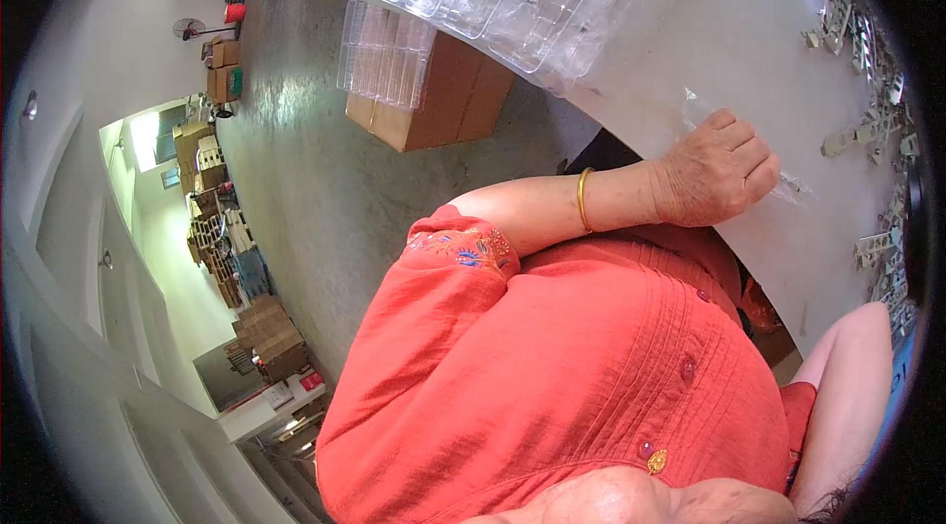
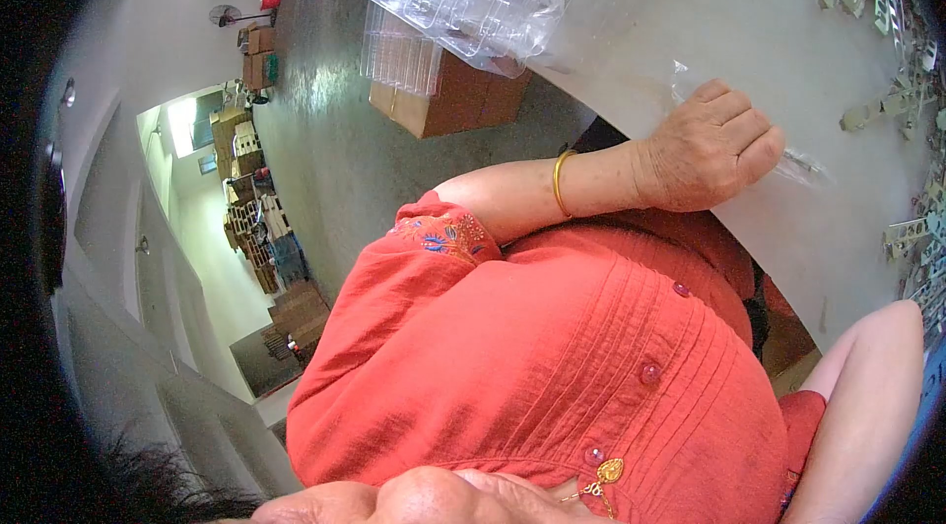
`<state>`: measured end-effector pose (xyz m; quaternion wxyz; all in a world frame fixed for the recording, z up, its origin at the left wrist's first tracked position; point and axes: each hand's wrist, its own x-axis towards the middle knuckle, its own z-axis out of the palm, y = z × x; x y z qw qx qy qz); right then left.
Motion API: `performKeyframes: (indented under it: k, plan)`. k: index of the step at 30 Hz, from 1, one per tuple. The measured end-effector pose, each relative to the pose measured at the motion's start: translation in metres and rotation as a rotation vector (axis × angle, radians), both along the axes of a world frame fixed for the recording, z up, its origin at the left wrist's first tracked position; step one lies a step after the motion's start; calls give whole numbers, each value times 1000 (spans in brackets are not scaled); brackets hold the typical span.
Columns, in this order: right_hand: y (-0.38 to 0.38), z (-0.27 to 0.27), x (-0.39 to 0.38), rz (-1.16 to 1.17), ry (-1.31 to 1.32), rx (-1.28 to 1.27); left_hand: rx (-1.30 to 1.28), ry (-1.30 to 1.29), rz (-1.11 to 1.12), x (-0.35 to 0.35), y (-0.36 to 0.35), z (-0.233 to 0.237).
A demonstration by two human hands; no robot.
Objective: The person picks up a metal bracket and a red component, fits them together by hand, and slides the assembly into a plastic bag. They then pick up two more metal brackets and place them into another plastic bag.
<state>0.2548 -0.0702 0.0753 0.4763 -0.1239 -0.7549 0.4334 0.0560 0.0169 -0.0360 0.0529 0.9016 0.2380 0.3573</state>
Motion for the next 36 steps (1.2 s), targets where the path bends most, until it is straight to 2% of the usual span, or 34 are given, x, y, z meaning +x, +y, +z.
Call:
performKeyframes:
  k: [36]
  plan:
    - [10,32,-37,-89,-183,286,112,-4,-2,8,10,-12]
